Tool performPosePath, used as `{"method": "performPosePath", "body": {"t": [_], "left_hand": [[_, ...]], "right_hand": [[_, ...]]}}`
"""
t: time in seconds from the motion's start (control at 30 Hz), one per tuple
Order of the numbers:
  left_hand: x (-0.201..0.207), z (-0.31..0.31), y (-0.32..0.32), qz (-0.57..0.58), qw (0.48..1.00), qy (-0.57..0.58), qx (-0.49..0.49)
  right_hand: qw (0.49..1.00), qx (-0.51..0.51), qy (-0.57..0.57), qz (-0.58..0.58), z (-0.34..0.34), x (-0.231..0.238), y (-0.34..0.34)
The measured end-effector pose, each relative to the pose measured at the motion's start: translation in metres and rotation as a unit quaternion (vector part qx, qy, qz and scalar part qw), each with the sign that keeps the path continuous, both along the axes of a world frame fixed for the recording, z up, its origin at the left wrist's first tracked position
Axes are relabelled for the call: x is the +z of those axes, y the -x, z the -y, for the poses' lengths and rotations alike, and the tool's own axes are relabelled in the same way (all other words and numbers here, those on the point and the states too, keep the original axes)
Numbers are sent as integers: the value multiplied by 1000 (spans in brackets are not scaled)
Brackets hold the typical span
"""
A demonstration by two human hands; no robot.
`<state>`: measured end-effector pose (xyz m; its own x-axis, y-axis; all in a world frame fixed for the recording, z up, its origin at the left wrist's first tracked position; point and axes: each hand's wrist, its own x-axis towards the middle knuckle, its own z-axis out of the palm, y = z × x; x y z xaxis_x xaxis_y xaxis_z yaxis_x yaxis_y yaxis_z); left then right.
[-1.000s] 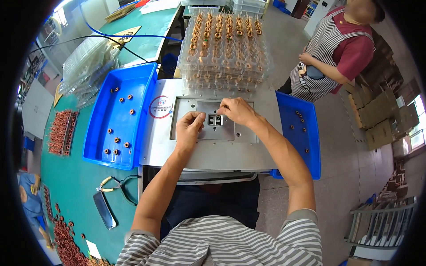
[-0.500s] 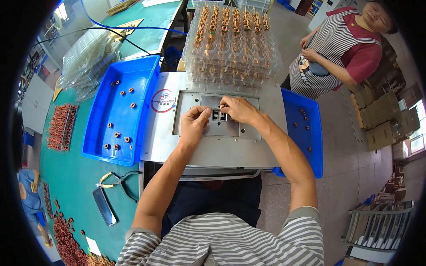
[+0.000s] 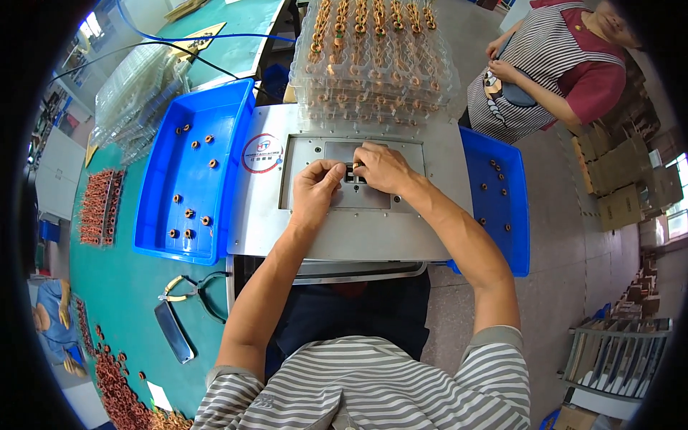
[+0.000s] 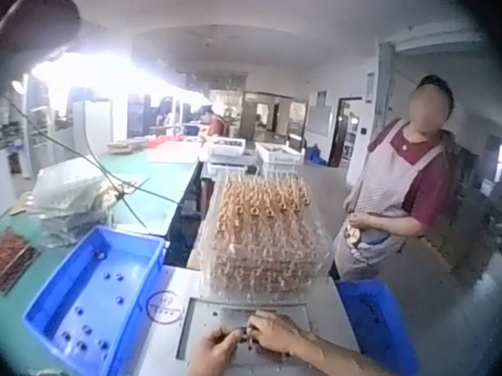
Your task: The worker is assembling small hardware components using a bench-top assembly machine and trays of parts.
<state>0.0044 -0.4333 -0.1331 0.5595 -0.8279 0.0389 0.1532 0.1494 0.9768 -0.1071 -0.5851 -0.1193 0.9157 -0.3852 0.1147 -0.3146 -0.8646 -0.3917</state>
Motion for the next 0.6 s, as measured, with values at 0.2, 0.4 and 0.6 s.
{"method": "performPosePath", "body": {"t": [0.2, 0.4, 0.6], "left_hand": [[-1, -3, 3, -4, 1000, 1, -9], [-8, -6, 3, -15, 1000, -10, -16], [-11, -2, -1, -25, 1000, 13, -10]], "right_hand": [[999, -6, 25, 32, -9, -10, 0], [1000, -6, 17, 23, -12, -15, 1], [999, -16, -8, 38, -8, -16, -3]]}}
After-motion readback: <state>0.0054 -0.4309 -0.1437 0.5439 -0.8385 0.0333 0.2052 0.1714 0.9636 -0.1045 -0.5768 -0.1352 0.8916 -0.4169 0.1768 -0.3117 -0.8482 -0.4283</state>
